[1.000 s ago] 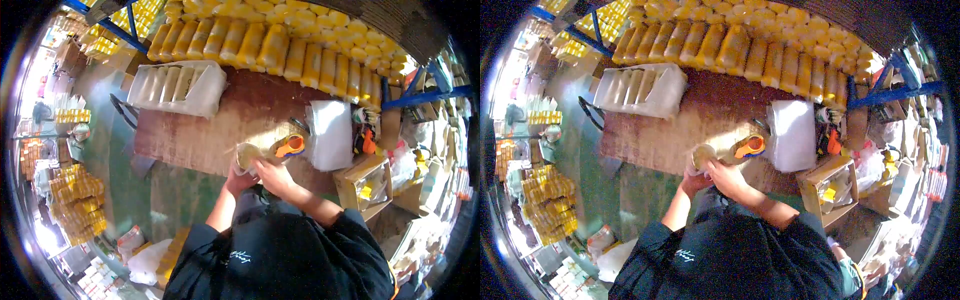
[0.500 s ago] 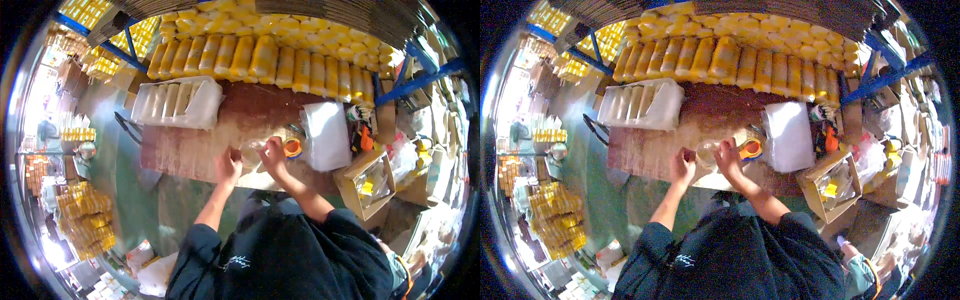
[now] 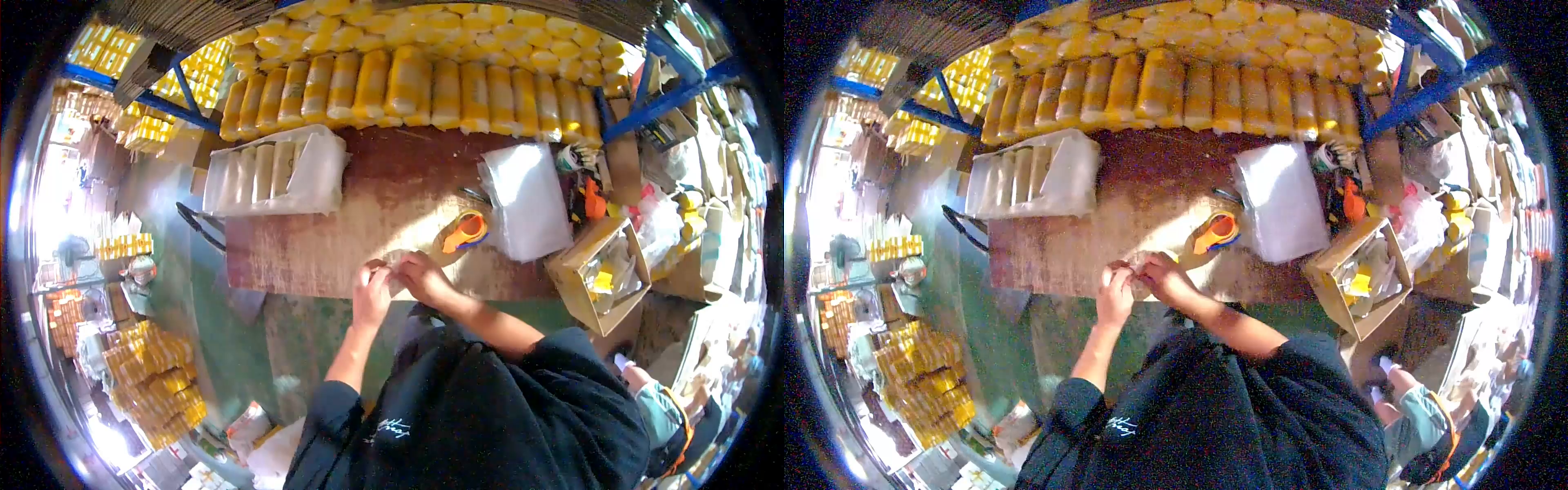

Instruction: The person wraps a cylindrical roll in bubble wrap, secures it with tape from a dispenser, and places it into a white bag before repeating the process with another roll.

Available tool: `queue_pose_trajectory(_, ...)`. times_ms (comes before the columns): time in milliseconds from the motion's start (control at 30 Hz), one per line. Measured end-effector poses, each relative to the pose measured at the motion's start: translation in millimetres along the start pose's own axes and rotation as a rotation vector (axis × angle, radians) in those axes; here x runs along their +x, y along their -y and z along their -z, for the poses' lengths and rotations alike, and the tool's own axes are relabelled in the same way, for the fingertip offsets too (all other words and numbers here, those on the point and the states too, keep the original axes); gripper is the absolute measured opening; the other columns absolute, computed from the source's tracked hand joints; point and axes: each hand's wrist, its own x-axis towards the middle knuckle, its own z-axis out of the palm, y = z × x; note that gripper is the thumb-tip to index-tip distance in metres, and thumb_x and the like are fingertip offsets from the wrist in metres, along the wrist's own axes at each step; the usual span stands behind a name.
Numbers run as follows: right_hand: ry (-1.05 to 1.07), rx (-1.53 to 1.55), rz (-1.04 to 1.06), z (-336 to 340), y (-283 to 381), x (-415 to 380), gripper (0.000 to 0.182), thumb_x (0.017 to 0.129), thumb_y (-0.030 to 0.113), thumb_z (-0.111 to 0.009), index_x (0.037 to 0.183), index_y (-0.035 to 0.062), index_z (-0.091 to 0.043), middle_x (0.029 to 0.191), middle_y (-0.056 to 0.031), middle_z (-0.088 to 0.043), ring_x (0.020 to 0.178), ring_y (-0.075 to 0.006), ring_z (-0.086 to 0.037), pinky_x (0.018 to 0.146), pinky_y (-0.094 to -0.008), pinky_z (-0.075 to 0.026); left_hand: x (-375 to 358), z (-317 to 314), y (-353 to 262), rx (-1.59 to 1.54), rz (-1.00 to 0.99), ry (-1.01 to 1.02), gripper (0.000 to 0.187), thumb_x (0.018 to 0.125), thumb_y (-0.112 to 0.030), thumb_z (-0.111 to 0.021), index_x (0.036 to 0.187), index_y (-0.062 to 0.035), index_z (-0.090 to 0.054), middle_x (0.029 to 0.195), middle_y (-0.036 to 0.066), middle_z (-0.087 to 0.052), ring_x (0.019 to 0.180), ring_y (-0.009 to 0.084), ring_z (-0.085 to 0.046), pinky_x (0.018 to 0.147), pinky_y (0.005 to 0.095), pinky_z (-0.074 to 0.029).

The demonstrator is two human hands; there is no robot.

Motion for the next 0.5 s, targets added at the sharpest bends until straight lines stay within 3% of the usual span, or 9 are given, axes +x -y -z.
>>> queue_pose_trajectory(133,0.079,0.103,-0.153,24,15,-5,0.038,0.077,0.015,-0.082,0.101,0.0020,-0.056,0.092,-0.0181,-0.061,0.088,-0.0376,-0.061,0.076,-0.0449,-0.050,38,9,7,-0.091,0.070,0.352,0.008,0.084,-0.003,-0.067,0.092,-0.0040,-0.071,0.096,0.014,-0.072,0.092,0.0346,-0.070,0.080,0.0422,-0.056)
queue_pose_trajectory(233,0.048,0.036,-0.265,14,11,3,0.051,0.077,0.024,-0.086,0.109,0.0031,-0.053,0.086,-0.0173,-0.061,0.080,-0.0334,-0.062,0.070,-0.0430,-0.050,64,2,18,-0.051,-0.112,0.556,0.017,0.083,-0.007,-0.071,0.100,-0.0068,-0.069,0.096,0.013,-0.072,0.092,0.0350,-0.069,0.081,0.0442,-0.056)
queue_pose_trajectory(267,0.052,0.063,-0.343,12,8,7,0.052,0.077,0.025,-0.086,0.110,0.0030,-0.052,0.085,-0.0160,-0.061,0.078,-0.0319,-0.062,0.069,-0.0427,-0.050,67,-13,38,-0.088,-0.109,0.608,0.036,0.081,-0.011,-0.075,0.115,-0.0064,-0.063,0.099,0.016,-0.069,0.092,0.0357,-0.068,0.085,0.0435,-0.055)
queue_pose_trajectory(300,0.058,0.090,-0.422,14,7,10,0.054,0.077,0.026,-0.086,0.111,0.0030,-0.052,0.083,-0.0147,-0.062,0.076,-0.0304,-0.062,0.068,-0.0423,-0.050,74,-16,33,-0.074,-0.107,0.459,0.043,0.080,-0.011,-0.077,0.119,-0.0056,-0.059,0.102,0.016,-0.068,0.090,0.0360,-0.067,0.085,0.0437,-0.055)
queue_pose_trajectory(333,0.037,0.171,-0.467,19,6,11,0.056,0.076,0.028,-0.088,0.113,0.0040,-0.053,0.079,-0.0087,-0.062,0.069,-0.0227,-0.061,0.063,-0.0397,-0.049,79,-16,26,-0.059,-0.101,0.311,0.050,0.080,-0.011,-0.078,0.124,-0.0048,-0.055,0.105,0.016,-0.066,0.089,0.0363,-0.067,0.084,0.0439,-0.055)
queue_pose_trajectory(367,0.065,0.314,-0.546,24,4,14,0.054,0.075,0.029,-0.089,0.111,0.0043,-0.056,0.074,-0.0054,-0.062,0.067,-0.0158,-0.060,0.060,-0.0357,-0.048,70,-20,33,-0.057,0.010,0.279,0.054,0.082,-0.013,-0.079,0.128,-0.0038,-0.051,0.111,0.018,-0.063,0.092,0.0346,-0.066,0.084,0.0427,-0.055)
queue_pose_trajectory(433,0.121,0.207,-0.632,31,1,17,0.052,0.074,0.027,-0.091,0.108,0.0050,-0.057,0.070,-0.0045,-0.062,0.065,-0.0119,-0.058,0.059,-0.0328,-0.047,51,-28,48,-0.064,0.232,0.208,0.063,0.085,-0.017,-0.080,0.135,-0.0016,-0.044,0.124,0.020,-0.056,0.097,0.0312,-0.064,0.082,0.0404,-0.055)
queue_pose_trajectory(467,0.098,0.192,-0.645,28,-4,15,0.051,0.075,0.027,-0.091,0.107,0.0050,-0.057,0.069,-0.0043,-0.062,0.065,-0.0117,-0.058,0.059,-0.0324,-0.047,20,-53,76,-0.216,0.429,0.170,0.063,0.089,-0.020,-0.078,0.137,-0.0022,-0.043,0.127,0.021,-0.054,0.100,0.0294,-0.063,0.081,0.0394,-0.056)
queue_pose_trajectory(500,0.075,0.177,-0.657,21,-10,13,0.050,0.075,0.026,-0.091,0.106,0.0050,-0.057,0.069,-0.0042,-0.062,0.066,-0.0115,-0.058,0.059,-0.0321,-0.047,3,-53,59,-0.397,0.617,0.161,0.062,0.094,-0.025,-0.073,0.142,-0.0031,-0.039,0.132,0.021,-0.052,0.105,0.0268,-0.062,0.079,0.0371,-0.056)
